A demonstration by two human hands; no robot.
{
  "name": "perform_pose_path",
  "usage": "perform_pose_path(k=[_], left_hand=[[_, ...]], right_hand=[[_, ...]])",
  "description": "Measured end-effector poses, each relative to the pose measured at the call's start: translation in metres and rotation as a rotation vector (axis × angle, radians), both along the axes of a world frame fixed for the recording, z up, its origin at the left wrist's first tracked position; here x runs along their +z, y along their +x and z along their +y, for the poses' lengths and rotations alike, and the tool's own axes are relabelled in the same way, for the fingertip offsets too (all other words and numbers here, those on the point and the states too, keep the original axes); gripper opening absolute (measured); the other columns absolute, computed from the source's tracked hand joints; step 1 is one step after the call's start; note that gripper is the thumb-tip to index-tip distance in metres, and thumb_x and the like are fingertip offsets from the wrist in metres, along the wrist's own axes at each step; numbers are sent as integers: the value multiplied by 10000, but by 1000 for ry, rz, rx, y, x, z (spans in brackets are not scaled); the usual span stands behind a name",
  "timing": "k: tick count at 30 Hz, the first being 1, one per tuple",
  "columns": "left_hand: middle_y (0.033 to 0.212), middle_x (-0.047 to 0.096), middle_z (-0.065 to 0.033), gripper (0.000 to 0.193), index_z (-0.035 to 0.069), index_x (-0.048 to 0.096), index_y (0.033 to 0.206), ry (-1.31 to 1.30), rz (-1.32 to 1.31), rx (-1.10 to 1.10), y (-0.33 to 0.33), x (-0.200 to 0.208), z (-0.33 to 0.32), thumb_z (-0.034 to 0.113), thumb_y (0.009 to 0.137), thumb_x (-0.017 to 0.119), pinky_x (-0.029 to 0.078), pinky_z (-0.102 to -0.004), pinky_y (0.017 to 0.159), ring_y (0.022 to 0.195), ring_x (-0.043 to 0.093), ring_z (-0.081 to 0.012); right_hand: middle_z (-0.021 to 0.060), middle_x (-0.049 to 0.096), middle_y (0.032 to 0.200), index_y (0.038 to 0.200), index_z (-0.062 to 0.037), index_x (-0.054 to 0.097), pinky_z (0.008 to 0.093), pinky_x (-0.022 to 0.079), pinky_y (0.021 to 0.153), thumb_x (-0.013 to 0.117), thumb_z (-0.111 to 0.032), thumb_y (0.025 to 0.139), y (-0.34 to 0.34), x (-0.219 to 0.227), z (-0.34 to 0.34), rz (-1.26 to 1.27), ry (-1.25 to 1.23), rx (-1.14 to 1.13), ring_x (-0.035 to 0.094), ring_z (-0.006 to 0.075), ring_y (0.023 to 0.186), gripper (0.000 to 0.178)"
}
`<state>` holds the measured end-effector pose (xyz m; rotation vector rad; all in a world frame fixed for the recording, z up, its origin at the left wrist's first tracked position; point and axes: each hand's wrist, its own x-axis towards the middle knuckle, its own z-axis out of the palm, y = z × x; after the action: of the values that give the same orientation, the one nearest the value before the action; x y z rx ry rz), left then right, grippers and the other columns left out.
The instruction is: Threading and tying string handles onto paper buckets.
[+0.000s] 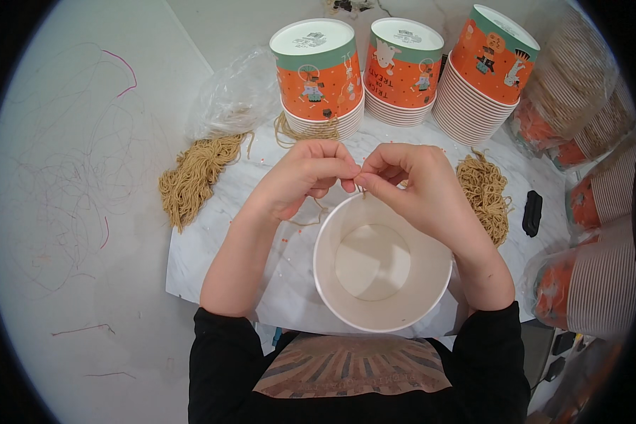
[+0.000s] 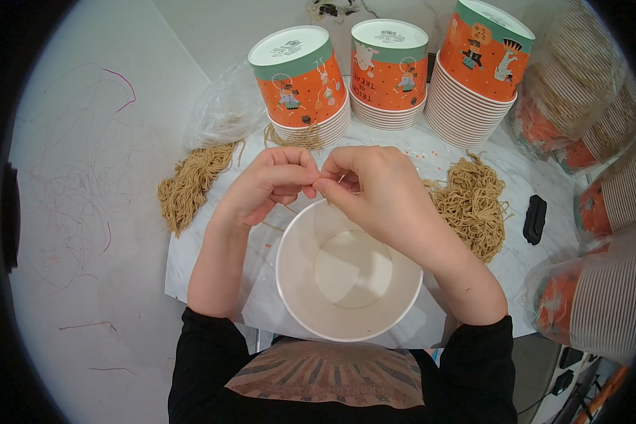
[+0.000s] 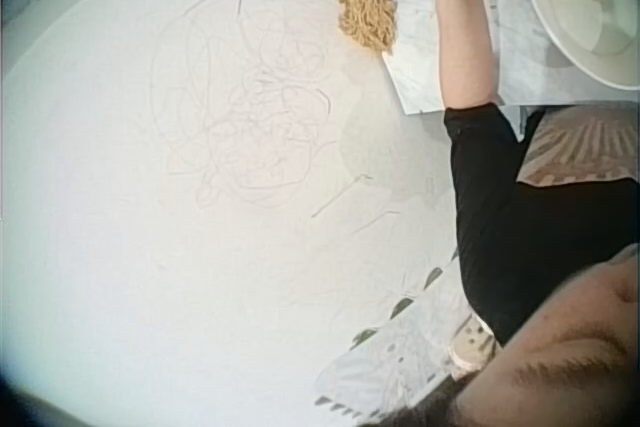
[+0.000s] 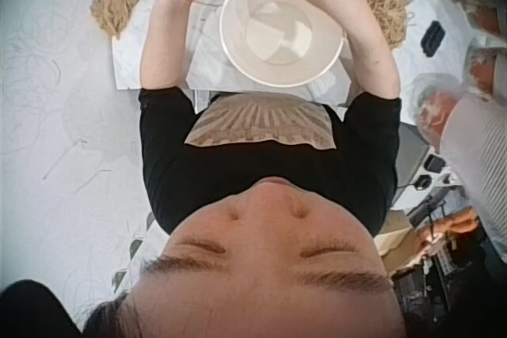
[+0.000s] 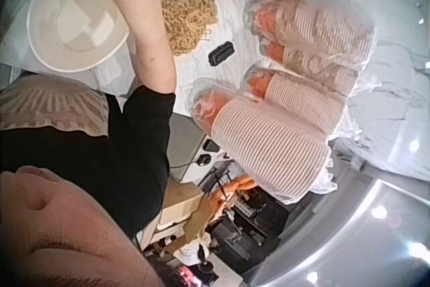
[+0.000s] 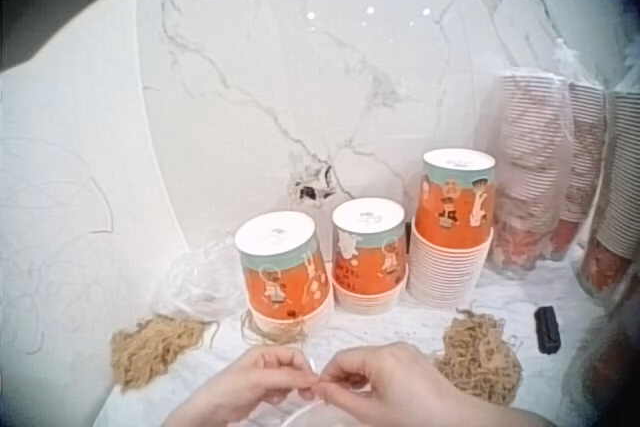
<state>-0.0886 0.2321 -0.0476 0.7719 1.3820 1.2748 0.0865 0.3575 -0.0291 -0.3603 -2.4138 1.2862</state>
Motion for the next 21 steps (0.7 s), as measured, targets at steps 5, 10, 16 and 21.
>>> perform_pose_path(k=[5, 10, 16, 21], left_hand=[[712, 553, 79, 63, 98, 641, 844, -5, -80, -11, 1, -6, 2, 140, 890, 654, 256, -194, 498, 568, 353, 9], [755, 593, 64, 59, 90, 660, 853, 10, -44, -29, -4, -7, 0, 143, 864, 685, 295, -194, 504, 603, 405, 0], [806, 675, 38, 94, 71, 685, 898, 27, -2, -46, -5, -3, -3, 87, 829, 747, 334, -181, 513, 635, 498, 4], [821, 710, 13, 150, 41, 710, 948, -5, 65, -72, -6, 5, -6, 91, 813, 752, 356, -193, 524, 693, 596, -14]], right_hand=[[148, 722, 824, 897, 20, 736, 352, 564, 670, 749, -114, 851, 2, -4, -1, 63, 32, -4, 727, 260, 712, 142], [144, 704, 835, 894, 7, 740, 362, 555, 663, 755, -104, 833, 4, -1, -3, 72, 96, -12, 715, 268, 719, 127], [129, 687, 830, 881, -11, 737, 381, 552, 664, 746, -95, 814, 5, -3, -6, 97, 161, -6, 711, 279, 730, 108], [103, 684, 842, 859, -33, 725, 406, 548, 656, 731, -97, 805, 7, -3, -10, 112, 295, 5, 700, 302, 736, 84]])
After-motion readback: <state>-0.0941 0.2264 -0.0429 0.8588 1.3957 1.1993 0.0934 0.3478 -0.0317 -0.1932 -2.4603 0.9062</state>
